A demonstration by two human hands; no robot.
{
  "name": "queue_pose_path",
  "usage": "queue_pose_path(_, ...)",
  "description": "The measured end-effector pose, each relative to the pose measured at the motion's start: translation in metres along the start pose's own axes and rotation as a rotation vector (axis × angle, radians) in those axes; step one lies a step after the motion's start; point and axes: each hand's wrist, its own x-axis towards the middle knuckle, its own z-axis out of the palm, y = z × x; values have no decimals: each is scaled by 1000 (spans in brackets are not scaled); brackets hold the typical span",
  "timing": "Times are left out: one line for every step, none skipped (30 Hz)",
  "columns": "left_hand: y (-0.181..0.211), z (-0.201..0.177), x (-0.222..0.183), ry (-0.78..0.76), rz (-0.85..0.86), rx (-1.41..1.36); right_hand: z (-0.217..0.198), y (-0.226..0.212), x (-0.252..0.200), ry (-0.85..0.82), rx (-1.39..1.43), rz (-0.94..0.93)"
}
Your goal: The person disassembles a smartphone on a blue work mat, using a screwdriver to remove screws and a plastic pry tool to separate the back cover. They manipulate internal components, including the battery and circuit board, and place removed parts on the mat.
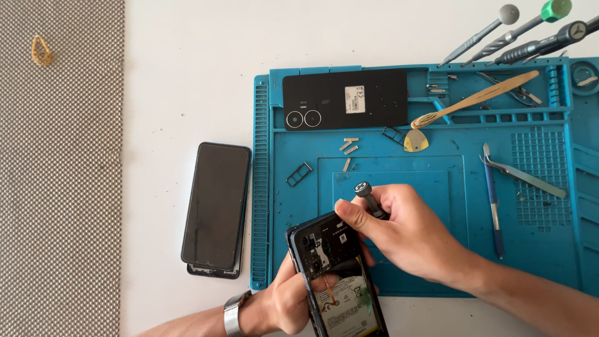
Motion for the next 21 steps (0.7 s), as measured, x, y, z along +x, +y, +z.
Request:
queue_pose_path(0,0,0,-3,-19,-22,0,-1,0,3,-12,5)
queue_pose_path(0,-1,-1,-6,-39,-43,1,-1,0,6,-23,9)
queue_pose_path(-1,-1,-1,-9,-60,-67,1,-1,-1,10,-34,16)
queue_pose_path(-2,-2,-1,-24,-22,-29,1,-1,-1,4,-44,17)
queue_pose_path(-4,-4,-2,-37,17,10,0,-2,-1,-2,-54,17)
queue_pose_path(-6,-7,-3,-51,56,48,0,-2,0,-9,-65,17)
queue_pose_path(-10,-8,-5,-32,196,207,-1,-3,0,-20,-58,17)
queue_pose_path(-14,-9,-6,-15,335,366,-2,-3,1,-31,-51,18)
queue_pose_path(-17,-9,-6,-1,474,524,-2,-3,2,-41,-44,19)
queue_pose_path(-17,-9,-7,-19,400,435,-2,-2,1,-39,-32,30)
queue_pose_path(-16,-9,-7,-36,328,349,-2,-2,2,-40,-21,37)
queue_pose_path(-13,-8,-6,-52,257,262,-2,-2,3,-40,-11,45)
queue_pose_path(-9,-7,-5,-54,205,202,-3,-2,4,-39,-24,48)
queue_pose_path(-4,-6,-3,-57,155,143,-4,-1,5,-37,-38,51)
queue_pose_path(1,-4,-1,-58,104,81,-4,-1,6,-36,-52,55)
queue_pose_path(5,-2,1,-48,1,-67,-4,0,5,-29,-49,65)
queue_pose_path(10,0,4,-34,-98,-212,-4,0,6,-26,-48,70)
queue_pose_path(14,2,7,-20,-196,-358,-3,-1,7,-22,-47,76)
queue_pose_path(17,3,9,-18,-230,-389,-3,-1,7,-10,-67,93)
queue_pose_path(18,4,11,-15,-264,-420,-5,-1,8,2,-87,111)
queue_pose_path(20,3,13,-15,-294,-449,-6,-3,9,16,-110,125)
